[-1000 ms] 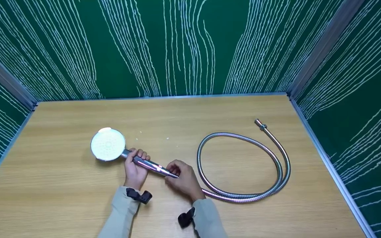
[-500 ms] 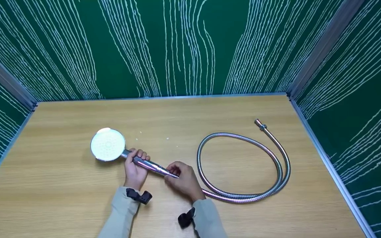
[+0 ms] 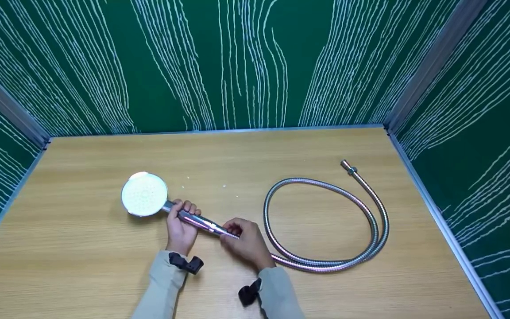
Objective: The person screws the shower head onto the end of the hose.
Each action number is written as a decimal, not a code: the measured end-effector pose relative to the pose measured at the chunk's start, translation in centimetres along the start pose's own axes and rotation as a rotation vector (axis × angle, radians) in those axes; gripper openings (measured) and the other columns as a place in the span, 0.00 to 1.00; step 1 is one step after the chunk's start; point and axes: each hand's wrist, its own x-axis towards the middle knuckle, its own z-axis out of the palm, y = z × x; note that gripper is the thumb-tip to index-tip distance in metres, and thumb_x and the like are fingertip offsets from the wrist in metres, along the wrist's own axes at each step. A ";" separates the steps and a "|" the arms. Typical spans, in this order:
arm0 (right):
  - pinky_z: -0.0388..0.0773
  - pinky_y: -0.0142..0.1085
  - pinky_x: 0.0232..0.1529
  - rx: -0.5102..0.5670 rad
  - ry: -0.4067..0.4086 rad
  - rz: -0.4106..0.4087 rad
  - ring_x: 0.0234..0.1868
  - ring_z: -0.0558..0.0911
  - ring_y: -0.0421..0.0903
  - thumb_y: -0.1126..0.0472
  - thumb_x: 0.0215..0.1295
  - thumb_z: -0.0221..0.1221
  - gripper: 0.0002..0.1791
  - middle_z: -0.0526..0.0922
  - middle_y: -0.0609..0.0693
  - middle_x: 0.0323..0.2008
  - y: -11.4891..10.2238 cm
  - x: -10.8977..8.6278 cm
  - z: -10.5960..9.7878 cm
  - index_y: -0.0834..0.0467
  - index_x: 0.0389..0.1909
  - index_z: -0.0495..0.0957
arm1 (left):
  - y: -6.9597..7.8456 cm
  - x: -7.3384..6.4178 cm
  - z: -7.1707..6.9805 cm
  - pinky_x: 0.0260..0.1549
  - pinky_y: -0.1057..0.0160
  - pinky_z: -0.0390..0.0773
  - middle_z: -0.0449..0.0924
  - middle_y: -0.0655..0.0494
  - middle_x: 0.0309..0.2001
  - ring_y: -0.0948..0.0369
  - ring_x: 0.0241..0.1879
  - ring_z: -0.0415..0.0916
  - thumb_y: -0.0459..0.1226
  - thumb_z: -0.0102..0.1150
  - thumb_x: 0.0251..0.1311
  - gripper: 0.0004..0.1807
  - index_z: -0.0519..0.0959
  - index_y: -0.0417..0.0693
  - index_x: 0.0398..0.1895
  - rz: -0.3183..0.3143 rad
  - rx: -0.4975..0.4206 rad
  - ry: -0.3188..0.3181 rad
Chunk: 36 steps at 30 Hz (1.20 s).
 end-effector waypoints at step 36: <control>0.74 0.29 0.38 0.048 0.020 -0.040 0.35 0.76 0.42 0.74 0.43 0.69 0.22 0.80 0.58 0.35 0.2 0.0 0.1 0.70 0.42 0.74 | -0.1 0.0 -0.1 0.27 0.66 0.61 0.61 0.57 0.21 0.62 0.22 0.59 0.30 0.33 0.67 0.09 0.61 0.51 0.30 -0.003 -0.002 -0.003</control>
